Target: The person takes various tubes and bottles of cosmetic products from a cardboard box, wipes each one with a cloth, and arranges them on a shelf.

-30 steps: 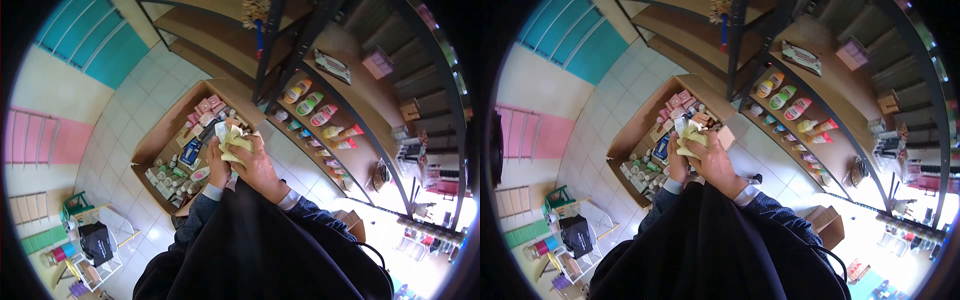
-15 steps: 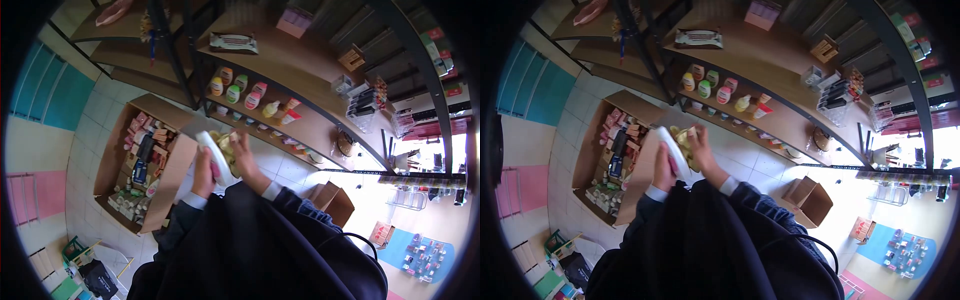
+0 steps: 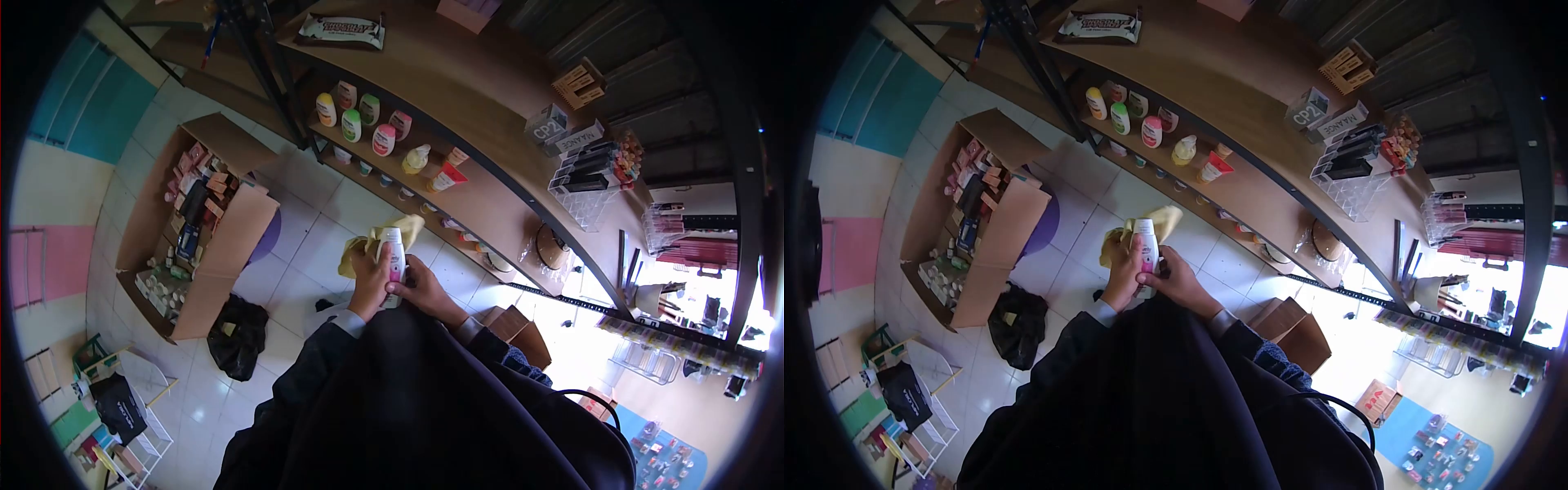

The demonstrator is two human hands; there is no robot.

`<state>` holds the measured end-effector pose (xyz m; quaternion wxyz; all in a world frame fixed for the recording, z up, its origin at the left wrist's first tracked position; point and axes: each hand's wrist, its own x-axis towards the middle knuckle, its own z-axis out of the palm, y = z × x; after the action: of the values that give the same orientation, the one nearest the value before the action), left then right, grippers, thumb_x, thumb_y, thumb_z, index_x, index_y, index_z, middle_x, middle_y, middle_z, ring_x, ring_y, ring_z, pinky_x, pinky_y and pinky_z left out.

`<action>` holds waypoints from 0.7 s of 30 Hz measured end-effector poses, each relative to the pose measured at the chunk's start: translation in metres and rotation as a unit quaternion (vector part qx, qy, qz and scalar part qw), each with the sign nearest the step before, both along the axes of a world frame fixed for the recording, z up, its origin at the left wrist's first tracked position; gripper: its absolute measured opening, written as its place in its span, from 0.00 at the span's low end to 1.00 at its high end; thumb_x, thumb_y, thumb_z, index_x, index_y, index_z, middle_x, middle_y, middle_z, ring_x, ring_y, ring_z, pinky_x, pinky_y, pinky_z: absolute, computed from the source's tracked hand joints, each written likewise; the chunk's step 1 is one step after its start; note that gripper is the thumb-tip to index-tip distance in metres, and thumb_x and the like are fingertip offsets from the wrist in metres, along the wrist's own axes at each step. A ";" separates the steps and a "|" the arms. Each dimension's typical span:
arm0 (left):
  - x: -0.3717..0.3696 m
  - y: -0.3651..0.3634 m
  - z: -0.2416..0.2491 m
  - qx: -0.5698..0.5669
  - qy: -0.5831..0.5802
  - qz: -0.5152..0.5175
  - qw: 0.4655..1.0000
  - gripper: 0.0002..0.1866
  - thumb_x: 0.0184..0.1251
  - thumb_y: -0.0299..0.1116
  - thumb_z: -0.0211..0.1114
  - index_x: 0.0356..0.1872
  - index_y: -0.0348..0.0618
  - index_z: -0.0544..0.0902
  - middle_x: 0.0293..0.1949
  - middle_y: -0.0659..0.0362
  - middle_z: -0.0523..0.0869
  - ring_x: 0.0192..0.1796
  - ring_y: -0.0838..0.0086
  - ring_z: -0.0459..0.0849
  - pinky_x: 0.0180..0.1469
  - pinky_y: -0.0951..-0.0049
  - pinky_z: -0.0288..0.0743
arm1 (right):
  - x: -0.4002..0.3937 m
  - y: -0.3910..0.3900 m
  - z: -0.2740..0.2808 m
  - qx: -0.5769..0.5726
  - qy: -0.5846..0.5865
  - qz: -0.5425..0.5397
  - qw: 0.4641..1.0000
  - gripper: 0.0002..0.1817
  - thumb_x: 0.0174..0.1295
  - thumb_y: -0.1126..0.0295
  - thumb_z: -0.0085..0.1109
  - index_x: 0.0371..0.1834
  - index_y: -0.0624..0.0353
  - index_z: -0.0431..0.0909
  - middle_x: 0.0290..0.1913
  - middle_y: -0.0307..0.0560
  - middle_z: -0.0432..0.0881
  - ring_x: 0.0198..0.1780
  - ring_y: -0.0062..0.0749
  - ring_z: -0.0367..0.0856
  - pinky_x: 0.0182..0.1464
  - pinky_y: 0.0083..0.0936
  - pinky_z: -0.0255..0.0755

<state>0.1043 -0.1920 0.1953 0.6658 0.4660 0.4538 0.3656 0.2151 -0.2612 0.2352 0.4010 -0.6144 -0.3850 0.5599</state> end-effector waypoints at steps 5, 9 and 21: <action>0.016 -0.016 -0.033 -0.043 0.031 0.021 0.998 0.24 0.66 0.51 0.51 0.41 0.36 0.75 0.44 0.44 0.66 0.44 0.61 0.70 0.48 0.65 0.65 | 0.023 -0.018 -0.026 0.024 -0.014 0.015 1.000 0.27 0.54 0.71 0.64 0.55 0.65 0.63 0.46 0.46 0.75 0.45 0.30 0.76 0.46 0.24 0.72; 0.010 -0.009 -0.038 -0.006 0.172 0.073 0.982 0.23 0.66 0.50 0.52 0.36 0.35 0.76 0.39 0.49 0.70 0.41 0.66 0.70 0.46 0.68 0.65 | 0.060 -0.033 -0.053 -0.032 0.179 -0.174 0.968 0.20 0.54 0.77 0.61 0.50 0.61 0.68 0.43 0.44 0.78 0.47 0.32 0.78 0.51 0.32 0.73; -0.075 -0.045 -0.108 -0.205 0.072 0.052 0.975 0.19 0.67 0.43 0.53 0.34 0.32 0.80 0.30 0.58 0.79 0.33 0.76 0.76 0.38 0.76 0.69 | 0.229 0.030 -0.247 -0.028 -0.321 -0.343 0.882 0.24 0.41 0.68 0.70 0.44 0.55 0.73 0.37 0.50 0.82 0.39 0.40 0.81 0.40 0.32 0.74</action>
<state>0.0294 -0.2369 0.0869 0.6926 0.3209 0.5895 0.2643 0.4444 -0.2315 -0.0114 0.4052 -0.8650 -0.2419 0.1701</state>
